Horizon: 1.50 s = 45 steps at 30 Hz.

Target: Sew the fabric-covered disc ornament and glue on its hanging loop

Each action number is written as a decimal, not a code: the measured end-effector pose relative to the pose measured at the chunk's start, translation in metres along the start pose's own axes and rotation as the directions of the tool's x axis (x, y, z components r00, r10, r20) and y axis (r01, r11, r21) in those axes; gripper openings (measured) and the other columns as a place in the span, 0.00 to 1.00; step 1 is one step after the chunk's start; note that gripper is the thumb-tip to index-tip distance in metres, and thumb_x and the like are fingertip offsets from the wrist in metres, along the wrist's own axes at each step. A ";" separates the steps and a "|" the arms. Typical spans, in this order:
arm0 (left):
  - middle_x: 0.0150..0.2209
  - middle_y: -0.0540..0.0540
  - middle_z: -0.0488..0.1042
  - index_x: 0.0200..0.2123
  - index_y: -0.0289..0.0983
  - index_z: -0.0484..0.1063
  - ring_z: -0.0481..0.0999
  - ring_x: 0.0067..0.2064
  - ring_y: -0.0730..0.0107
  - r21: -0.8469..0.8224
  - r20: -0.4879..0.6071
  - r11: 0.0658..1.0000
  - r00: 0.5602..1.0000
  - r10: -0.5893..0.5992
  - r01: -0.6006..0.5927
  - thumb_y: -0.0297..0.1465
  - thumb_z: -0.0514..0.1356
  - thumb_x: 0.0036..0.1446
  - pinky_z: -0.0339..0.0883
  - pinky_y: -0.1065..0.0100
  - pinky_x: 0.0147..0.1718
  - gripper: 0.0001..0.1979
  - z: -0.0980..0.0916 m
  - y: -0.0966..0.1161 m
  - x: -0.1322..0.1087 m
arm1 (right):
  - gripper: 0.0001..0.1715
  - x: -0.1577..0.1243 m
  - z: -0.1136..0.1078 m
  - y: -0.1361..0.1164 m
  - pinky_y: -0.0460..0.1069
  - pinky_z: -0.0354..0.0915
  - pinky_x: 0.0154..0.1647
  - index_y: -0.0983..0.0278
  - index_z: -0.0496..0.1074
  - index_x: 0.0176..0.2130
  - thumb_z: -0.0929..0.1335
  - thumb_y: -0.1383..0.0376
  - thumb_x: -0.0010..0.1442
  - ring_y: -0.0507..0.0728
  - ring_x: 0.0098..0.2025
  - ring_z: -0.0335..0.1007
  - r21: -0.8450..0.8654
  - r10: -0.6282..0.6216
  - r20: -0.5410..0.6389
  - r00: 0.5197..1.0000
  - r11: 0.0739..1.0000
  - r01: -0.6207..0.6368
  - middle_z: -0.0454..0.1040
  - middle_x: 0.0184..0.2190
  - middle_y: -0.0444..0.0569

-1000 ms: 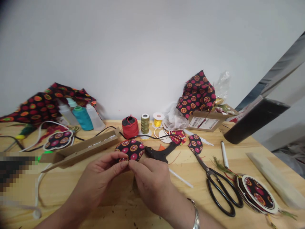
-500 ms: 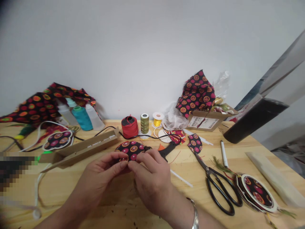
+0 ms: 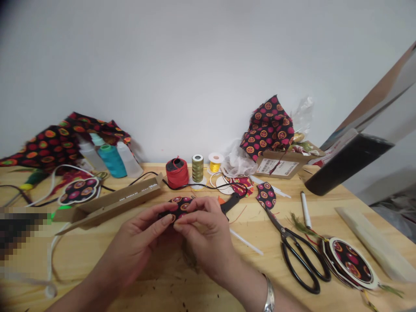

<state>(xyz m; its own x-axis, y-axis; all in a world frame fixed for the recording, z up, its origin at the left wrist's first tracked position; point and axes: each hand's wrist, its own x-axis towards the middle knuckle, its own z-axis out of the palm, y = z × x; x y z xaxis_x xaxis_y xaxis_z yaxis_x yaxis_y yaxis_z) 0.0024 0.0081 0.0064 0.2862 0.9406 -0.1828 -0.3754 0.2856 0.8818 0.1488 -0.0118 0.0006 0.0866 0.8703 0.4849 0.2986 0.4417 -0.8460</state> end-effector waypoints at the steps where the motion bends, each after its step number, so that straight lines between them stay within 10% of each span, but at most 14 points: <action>1: 0.43 0.45 0.77 0.38 0.39 0.76 0.75 0.43 0.61 -0.008 0.016 1.000 1.000 -0.006 0.006 0.29 0.64 0.49 0.70 0.64 0.41 0.10 0.000 0.000 0.000 | 0.07 0.001 0.000 0.001 0.51 0.68 0.39 0.61 0.77 0.26 0.71 0.73 0.48 0.54 0.37 0.68 0.049 0.052 0.014 0.999 0.997 -0.052 0.68 0.31 0.47; 14: 0.34 0.44 0.79 0.34 0.38 0.78 0.77 0.33 0.63 -0.075 0.121 0.983 0.980 -0.158 0.167 0.29 0.61 0.52 0.71 0.61 0.36 0.07 -0.003 -0.001 -0.003 | 0.02 0.004 0.004 0.000 0.47 0.68 0.32 0.63 0.77 0.21 0.74 0.69 0.41 0.51 0.29 0.68 0.453 0.409 0.062 0.910 0.801 -0.391 0.71 0.25 0.45; 28: 0.29 0.47 0.77 0.29 0.39 0.79 0.73 0.29 0.69 0.298 0.054 0.948 0.990 -0.130 0.108 0.32 0.64 0.47 0.67 0.75 0.24 0.05 -0.001 0.005 -0.003 | 0.04 0.004 0.004 0.000 0.44 0.66 0.29 0.62 0.77 0.21 0.74 0.70 0.39 0.49 0.28 0.67 0.466 0.430 0.093 0.898 0.778 -0.421 0.71 0.24 0.43; 45: 0.29 0.47 0.76 0.29 0.34 0.77 0.75 0.30 0.71 0.134 0.083 0.976 0.980 -0.183 0.171 0.30 0.64 0.48 0.70 0.73 0.29 0.04 -0.003 0.003 -0.003 | 0.05 0.006 0.001 0.001 0.48 0.65 0.36 0.61 0.78 0.24 0.74 0.68 0.40 0.53 0.32 0.68 0.334 0.417 0.128 0.900 0.836 -0.435 0.72 0.26 0.45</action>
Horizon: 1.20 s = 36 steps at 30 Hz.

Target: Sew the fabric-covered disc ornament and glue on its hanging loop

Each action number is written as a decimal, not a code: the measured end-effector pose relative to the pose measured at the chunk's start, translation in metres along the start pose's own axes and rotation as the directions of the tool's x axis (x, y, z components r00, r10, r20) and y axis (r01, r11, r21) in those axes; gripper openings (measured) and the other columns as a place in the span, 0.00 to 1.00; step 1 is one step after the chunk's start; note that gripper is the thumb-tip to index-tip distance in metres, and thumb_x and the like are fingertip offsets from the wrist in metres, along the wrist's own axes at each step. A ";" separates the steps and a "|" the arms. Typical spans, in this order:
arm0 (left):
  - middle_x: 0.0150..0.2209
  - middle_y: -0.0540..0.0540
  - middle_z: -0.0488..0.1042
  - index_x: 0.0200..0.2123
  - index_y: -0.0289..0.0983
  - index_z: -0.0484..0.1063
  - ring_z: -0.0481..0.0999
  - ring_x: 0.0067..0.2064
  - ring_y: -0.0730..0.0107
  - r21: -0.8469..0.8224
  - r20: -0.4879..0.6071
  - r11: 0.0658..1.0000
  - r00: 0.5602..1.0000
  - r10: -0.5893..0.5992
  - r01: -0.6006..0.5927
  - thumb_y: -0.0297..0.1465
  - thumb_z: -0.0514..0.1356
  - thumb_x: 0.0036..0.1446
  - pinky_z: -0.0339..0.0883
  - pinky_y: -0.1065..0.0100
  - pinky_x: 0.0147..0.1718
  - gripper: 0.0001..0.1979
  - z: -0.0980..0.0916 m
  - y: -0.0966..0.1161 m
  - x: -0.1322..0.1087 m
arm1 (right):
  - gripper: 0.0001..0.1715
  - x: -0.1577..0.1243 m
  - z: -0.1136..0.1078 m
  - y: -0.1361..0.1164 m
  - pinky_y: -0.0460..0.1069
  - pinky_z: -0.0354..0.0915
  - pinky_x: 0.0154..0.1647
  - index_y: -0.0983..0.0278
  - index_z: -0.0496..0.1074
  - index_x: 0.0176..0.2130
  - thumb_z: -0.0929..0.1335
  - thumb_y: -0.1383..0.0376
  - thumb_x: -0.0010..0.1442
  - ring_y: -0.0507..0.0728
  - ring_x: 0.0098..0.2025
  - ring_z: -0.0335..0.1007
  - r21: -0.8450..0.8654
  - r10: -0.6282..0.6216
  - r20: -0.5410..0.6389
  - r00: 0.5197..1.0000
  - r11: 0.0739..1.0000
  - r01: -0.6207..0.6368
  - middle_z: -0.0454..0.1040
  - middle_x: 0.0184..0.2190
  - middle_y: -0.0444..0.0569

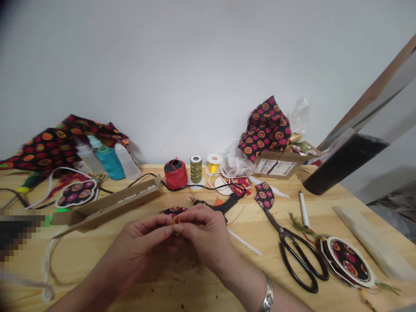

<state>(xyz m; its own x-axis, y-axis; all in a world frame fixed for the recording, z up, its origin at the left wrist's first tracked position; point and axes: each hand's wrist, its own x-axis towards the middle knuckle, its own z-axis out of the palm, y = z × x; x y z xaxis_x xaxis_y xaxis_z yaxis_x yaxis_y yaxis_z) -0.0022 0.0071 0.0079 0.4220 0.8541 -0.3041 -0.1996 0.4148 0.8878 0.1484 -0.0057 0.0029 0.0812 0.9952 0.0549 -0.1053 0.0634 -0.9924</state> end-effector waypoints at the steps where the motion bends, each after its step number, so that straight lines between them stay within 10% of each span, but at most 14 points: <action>1: 0.29 0.47 0.76 0.29 0.34 0.77 0.75 0.30 0.71 -0.016 -0.009 1.000 1.000 -0.002 0.002 0.29 0.64 0.48 0.71 0.73 0.29 0.04 0.000 0.000 0.001 | 0.06 0.001 0.000 0.000 0.49 0.65 0.37 0.61 0.78 0.25 0.74 0.68 0.41 0.53 0.33 0.68 -0.001 -0.001 0.002 1.000 1.000 0.001 0.72 0.27 0.46; 36: 0.26 0.52 0.74 0.25 0.36 0.76 0.74 0.30 0.74 0.016 0.078 1.000 0.997 0.017 -0.018 0.28 0.64 0.48 0.70 0.72 0.32 0.02 -0.003 -0.003 0.003 | 0.12 0.003 -0.011 -0.004 0.55 0.59 0.51 0.57 0.77 0.34 0.72 0.71 0.48 0.57 0.47 0.64 -0.236 -0.212 0.209 0.955 0.937 0.259 0.70 0.40 0.47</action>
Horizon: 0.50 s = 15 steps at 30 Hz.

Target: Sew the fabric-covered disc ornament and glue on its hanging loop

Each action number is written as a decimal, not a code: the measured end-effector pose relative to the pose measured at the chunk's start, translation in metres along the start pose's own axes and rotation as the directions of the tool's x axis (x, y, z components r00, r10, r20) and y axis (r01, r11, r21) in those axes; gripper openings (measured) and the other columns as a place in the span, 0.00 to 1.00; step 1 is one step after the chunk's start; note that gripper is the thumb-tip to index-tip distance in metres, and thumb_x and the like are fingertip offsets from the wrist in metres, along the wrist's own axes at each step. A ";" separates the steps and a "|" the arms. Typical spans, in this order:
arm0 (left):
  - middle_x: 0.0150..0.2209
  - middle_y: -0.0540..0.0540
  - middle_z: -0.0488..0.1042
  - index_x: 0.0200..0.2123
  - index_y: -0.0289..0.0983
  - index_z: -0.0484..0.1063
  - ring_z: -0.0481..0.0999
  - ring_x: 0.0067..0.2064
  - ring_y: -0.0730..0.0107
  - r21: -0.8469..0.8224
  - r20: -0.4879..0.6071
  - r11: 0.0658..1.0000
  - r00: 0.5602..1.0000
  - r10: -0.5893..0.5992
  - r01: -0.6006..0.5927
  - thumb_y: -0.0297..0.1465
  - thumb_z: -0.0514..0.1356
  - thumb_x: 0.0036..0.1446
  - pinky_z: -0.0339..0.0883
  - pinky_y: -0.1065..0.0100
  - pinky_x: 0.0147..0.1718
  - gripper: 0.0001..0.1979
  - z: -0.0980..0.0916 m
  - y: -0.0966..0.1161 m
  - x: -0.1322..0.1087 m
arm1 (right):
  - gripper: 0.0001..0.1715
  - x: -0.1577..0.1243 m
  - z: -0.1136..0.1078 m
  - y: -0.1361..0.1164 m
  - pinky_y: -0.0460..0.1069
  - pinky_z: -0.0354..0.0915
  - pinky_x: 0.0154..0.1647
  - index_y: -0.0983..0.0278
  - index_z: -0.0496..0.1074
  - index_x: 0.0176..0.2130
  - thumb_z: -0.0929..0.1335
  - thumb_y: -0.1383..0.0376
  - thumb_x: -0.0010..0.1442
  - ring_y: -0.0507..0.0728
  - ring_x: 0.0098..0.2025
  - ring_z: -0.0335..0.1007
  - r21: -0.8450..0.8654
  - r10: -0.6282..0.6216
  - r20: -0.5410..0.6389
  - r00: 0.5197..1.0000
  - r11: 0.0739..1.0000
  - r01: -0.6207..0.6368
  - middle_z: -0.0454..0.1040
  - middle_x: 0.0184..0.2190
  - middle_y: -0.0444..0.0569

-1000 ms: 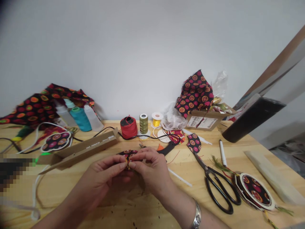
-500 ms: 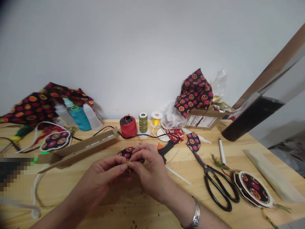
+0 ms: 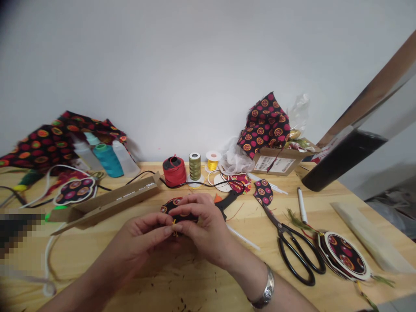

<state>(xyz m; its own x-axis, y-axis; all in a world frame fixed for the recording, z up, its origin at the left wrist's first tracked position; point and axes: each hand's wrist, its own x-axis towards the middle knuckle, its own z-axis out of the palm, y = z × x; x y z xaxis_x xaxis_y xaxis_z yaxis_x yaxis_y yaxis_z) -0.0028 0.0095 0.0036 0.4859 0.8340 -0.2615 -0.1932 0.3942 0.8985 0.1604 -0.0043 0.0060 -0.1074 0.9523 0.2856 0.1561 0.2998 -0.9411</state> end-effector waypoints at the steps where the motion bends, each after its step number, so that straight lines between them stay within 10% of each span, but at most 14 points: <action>1: 0.26 0.52 0.74 0.25 0.36 0.76 0.74 0.30 0.73 0.000 -0.001 1.000 1.000 -0.003 0.003 0.28 0.64 0.48 0.70 0.72 0.32 0.03 0.000 0.001 0.000 | 0.11 0.001 0.000 0.000 0.55 0.59 0.51 0.57 0.77 0.33 0.72 0.71 0.48 0.57 0.47 0.64 0.007 0.002 -0.001 1.000 1.000 -0.002 0.70 0.39 0.47; 15: 0.26 0.52 0.73 0.25 0.36 0.76 0.74 0.28 0.73 0.017 -0.024 1.000 1.000 -0.010 0.010 0.29 0.65 0.46 0.71 0.69 0.32 0.03 0.001 0.003 -0.001 | 0.06 0.001 0.000 -0.002 0.55 0.59 0.48 0.61 0.75 0.23 0.72 0.72 0.46 0.57 0.43 0.65 0.042 0.060 -0.054 0.997 0.997 -0.058 0.71 0.34 0.47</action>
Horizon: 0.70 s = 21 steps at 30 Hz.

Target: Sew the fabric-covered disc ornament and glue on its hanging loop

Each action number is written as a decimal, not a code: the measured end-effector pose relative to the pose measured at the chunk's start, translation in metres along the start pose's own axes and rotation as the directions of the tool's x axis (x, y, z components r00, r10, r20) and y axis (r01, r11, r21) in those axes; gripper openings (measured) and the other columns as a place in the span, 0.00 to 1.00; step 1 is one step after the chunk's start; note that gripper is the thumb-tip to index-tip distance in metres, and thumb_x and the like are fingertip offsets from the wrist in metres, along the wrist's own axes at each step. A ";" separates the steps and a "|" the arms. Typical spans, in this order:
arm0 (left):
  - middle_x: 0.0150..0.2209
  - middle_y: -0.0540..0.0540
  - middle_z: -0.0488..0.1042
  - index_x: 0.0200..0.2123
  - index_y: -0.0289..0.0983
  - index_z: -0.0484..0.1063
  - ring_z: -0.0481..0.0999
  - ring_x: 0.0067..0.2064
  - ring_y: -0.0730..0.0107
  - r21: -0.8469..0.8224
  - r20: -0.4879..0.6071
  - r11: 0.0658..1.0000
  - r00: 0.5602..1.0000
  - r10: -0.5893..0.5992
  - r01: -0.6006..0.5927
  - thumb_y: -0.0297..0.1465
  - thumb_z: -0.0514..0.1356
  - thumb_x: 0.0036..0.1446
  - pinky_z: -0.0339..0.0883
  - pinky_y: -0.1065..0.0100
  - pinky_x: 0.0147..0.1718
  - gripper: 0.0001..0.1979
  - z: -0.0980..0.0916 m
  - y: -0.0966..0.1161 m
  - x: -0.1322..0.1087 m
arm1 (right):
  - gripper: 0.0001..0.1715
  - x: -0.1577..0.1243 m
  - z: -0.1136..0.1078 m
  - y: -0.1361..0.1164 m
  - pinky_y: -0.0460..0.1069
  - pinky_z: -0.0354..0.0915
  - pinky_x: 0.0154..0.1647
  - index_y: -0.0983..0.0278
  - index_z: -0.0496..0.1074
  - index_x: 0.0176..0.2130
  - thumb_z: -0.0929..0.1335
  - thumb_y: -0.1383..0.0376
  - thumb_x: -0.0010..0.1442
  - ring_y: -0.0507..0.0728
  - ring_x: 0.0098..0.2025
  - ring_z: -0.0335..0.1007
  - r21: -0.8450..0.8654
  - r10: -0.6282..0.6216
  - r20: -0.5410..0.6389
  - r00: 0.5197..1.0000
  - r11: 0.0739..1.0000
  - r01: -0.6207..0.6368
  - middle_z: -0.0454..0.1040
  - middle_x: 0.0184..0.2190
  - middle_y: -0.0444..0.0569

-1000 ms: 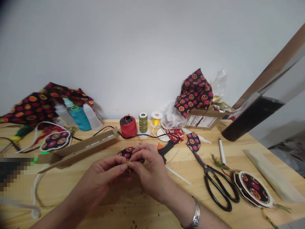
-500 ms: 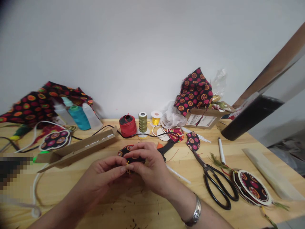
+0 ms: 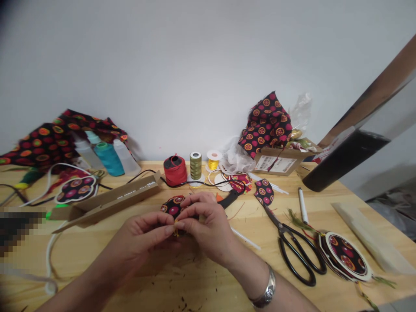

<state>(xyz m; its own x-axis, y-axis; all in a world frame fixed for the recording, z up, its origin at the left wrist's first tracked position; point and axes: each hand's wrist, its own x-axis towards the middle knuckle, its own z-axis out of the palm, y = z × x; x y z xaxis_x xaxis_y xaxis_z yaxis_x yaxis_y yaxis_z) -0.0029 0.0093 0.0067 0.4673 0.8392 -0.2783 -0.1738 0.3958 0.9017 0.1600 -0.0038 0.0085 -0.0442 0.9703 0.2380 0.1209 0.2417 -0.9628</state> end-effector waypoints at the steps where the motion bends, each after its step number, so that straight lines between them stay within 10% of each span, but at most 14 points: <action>1: 0.26 0.52 0.73 0.25 0.36 0.76 0.74 0.28 0.73 0.003 0.000 1.000 1.000 -0.001 0.001 0.29 0.65 0.46 0.71 0.69 0.32 0.03 0.000 0.000 0.000 | 0.06 0.000 0.000 0.000 0.55 0.60 0.48 0.61 0.75 0.23 0.72 0.72 0.46 0.56 0.43 0.65 -0.010 -0.007 -0.001 1.000 1.000 0.007 0.71 0.34 0.47; 21: 0.33 0.47 0.79 0.41 0.40 0.75 0.76 0.31 0.68 0.147 -0.029 0.986 0.996 0.080 -0.075 0.28 0.65 0.45 0.69 0.70 0.30 0.16 0.004 0.002 0.001 | 0.06 -0.004 -0.003 -0.003 0.54 0.59 0.48 0.62 0.73 0.25 0.70 0.72 0.51 0.56 0.43 0.64 -0.111 -0.099 -0.010 0.995 0.989 0.097 0.70 0.35 0.47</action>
<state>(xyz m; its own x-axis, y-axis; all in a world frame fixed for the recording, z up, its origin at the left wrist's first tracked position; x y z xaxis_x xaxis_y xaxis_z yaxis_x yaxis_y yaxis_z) 0.0007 0.0097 0.0098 0.4264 0.8787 -0.2145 -0.0790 0.2724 0.9589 0.1624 -0.0083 0.0108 -0.0462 0.9416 0.3334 0.2254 0.3350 -0.9149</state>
